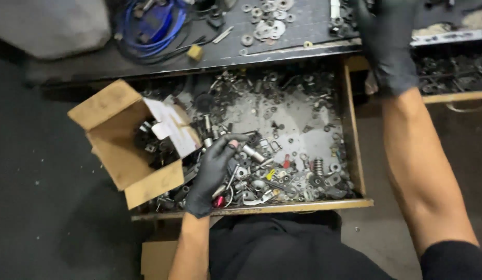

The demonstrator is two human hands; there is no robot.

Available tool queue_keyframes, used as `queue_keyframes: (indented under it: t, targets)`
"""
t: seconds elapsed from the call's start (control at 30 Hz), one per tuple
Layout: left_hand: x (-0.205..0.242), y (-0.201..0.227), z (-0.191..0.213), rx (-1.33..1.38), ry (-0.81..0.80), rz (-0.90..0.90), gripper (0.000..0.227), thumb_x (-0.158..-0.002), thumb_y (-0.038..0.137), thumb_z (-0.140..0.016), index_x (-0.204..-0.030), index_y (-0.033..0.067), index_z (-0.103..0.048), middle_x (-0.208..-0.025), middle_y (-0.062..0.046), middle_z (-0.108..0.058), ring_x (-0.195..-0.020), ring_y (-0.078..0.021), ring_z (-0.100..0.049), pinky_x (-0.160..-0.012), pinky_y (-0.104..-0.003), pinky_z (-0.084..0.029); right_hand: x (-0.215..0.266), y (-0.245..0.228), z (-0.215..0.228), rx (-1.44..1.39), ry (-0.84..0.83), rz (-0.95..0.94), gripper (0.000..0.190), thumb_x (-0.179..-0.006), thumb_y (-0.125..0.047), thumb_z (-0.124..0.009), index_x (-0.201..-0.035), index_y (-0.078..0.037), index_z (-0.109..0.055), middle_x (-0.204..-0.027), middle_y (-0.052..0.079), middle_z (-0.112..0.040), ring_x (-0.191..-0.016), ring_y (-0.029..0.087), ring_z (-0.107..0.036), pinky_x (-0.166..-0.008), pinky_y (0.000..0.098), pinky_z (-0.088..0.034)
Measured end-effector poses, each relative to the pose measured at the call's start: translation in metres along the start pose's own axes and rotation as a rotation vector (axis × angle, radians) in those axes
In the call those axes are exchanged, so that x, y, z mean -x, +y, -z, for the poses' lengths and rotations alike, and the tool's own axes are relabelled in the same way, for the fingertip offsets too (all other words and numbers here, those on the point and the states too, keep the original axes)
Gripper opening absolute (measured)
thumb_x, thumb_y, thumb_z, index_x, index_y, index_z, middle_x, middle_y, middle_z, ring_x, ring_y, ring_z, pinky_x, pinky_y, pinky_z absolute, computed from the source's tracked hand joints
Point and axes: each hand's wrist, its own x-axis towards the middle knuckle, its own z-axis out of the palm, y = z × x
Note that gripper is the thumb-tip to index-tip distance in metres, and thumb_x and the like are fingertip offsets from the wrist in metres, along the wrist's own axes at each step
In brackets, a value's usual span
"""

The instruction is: The person sorts through a drawer full of mixed metal hardware, picking up and examining various items such as bolts, nuts, washers, and springs. They transfer some of the sorted parts into a cardboard box placed on the left side of the drawer.

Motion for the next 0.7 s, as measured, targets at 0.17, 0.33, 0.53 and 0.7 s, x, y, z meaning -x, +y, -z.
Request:
queue_keyframes:
  t: [0.17,0.33,0.53,0.7]
  targets:
    - [0.026,0.030,-0.013,-0.082,-0.060,-0.170,0.047,-0.101,0.021,-0.061,-0.145,0.0073,-0.050,-0.139,-0.008,-0.059,-0.111,-0.0152,-0.060,-0.104,-0.032,-0.050,0.010,-0.106,0.079,-0.397,-0.082,0.094,0.011,-0.115,0.019,-0.073,-0.122,0.012,-0.075,-0.116,0.025,-0.074,-0.108,0.037,-0.068,-0.090,0.0438,-0.051]
    - [0.045,0.036,-0.012,-0.262,-0.036,-0.244,0.029,-0.100,0.022,-0.062,-0.127,0.0112,-0.060,-0.131,-0.009,-0.065,-0.119,-0.0233,-0.063,-0.107,-0.039,-0.051,0.031,-0.193,0.122,-0.629,-0.361,-0.077,0.011,-0.110,0.012,-0.071,-0.120,0.007,-0.073,-0.113,0.020,-0.072,-0.104,0.029,-0.068,-0.091,0.0381,-0.052]
    - [0.093,0.026,0.017,-1.040,0.215,0.030,0.041,-0.098,0.034,-0.060,-0.137,0.0218,-0.057,-0.093,-0.006,-0.065,-0.076,-0.0176,-0.060,-0.066,-0.034,-0.053,0.059,-0.204,0.124,-0.703,-0.463,-0.282,0.013,-0.109,0.003,-0.066,-0.120,0.002,-0.071,-0.114,0.017,-0.072,-0.106,0.024,-0.068,-0.092,0.0334,-0.055]
    - [0.075,0.048,-0.002,-1.041,0.211,0.374,0.056,-0.099,0.055,-0.037,-0.149,0.0347,-0.051,-0.055,0.000,-0.047,-0.046,-0.0135,-0.047,-0.046,-0.027,-0.040,0.067,-0.211,0.110,-0.788,-0.470,-0.459,0.014,-0.108,-0.001,-0.065,-0.120,-0.002,-0.071,-0.113,0.012,-0.072,-0.105,0.020,-0.068,-0.091,0.0295,-0.056]
